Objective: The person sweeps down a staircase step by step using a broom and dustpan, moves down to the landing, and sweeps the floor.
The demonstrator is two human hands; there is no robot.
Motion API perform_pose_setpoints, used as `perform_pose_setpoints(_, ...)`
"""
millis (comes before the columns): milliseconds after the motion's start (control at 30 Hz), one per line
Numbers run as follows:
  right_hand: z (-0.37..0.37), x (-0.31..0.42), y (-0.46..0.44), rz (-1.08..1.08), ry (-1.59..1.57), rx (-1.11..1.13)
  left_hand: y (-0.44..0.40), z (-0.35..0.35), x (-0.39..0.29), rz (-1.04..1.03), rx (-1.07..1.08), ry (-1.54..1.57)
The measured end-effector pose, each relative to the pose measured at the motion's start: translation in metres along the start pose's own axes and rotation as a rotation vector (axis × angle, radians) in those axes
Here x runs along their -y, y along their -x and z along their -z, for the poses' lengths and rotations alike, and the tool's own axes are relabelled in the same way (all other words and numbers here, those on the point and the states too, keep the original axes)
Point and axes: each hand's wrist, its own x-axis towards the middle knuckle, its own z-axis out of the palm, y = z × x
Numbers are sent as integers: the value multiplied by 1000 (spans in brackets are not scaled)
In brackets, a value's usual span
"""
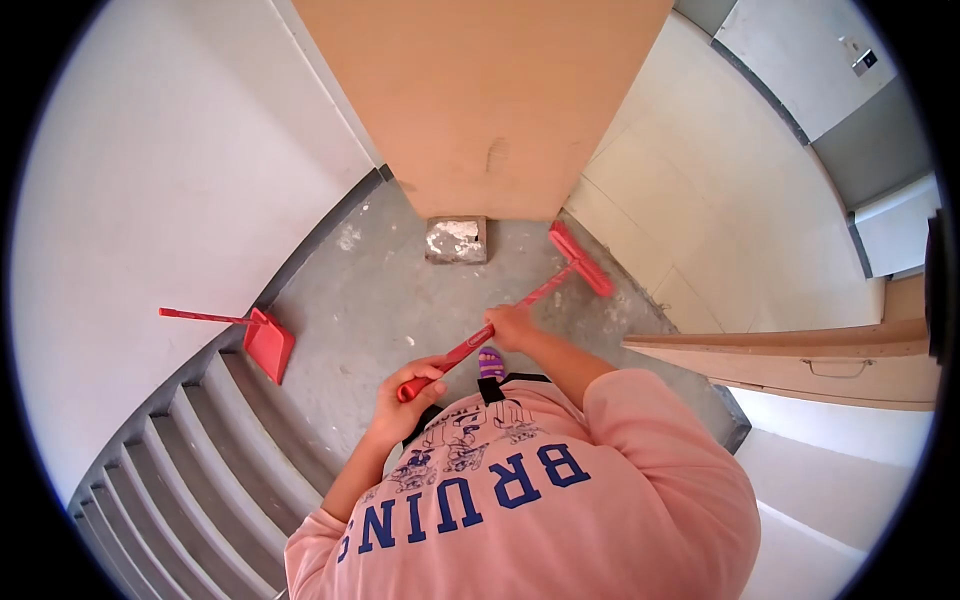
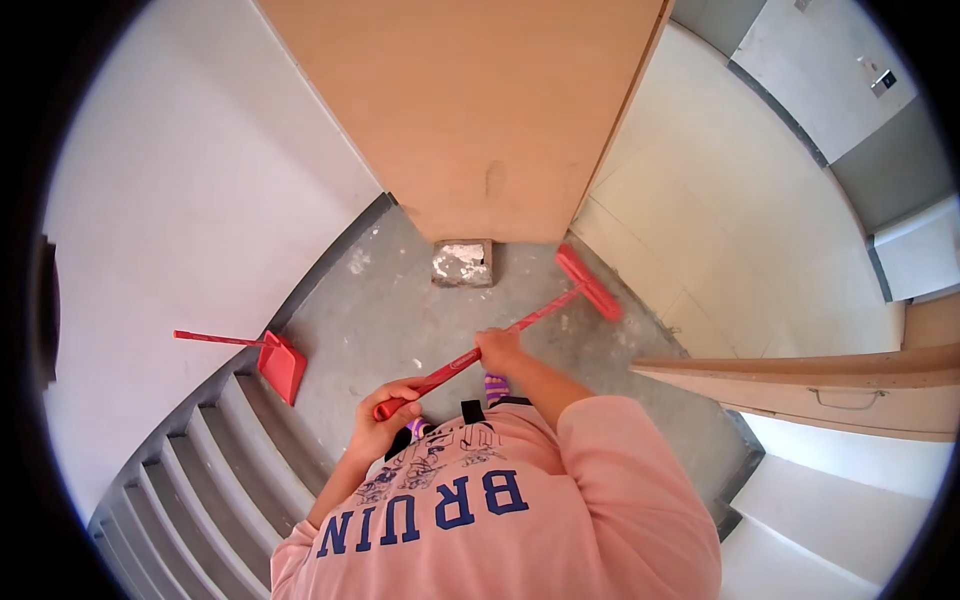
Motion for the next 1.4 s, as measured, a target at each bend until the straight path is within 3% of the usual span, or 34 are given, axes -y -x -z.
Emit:
perform_pose_setpoints(267,-3,41,3,142,-20,80,41,-4,-32,79,-188,-44)
perform_pose_setpoints(467,2,89,9,265,-141,200,68,9,-76,-11,-273,-198)
perform_pose_setpoints(600,19,118,13,378,-180,301,78,16,-99,-165,-305,-331)
perform_pose_setpoints(767,59,157,27,538,-197,359,94,25,-112,-343,-339,-277)
perform_pose_setpoints(900,84,197,27,595,-325,357,100,25,-100,-563,-614,-90)
perform_pose_setpoints(1000,91,229,19,607,-397,397,123,54,-54,-46,-617,294)
perform_pose_setpoints(1067,91,248,12,664,-379,422,128,68,-39,338,-392,519)
perform_pose_setpoints(1133,98,271,11,872,-376,222,127,74,-21,533,-312,735)
perform_pose_setpoints(1167,97,283,11,974,-379,126,126,79,-8,540,-336,820)
perform_pose_setpoints(1333,87,340,8,805,-461,313,113,111,19,465,-425,1134)
perform_pose_setpoints(1400,98,385,21,755,-489,339,96,128,36,221,-540,1272)
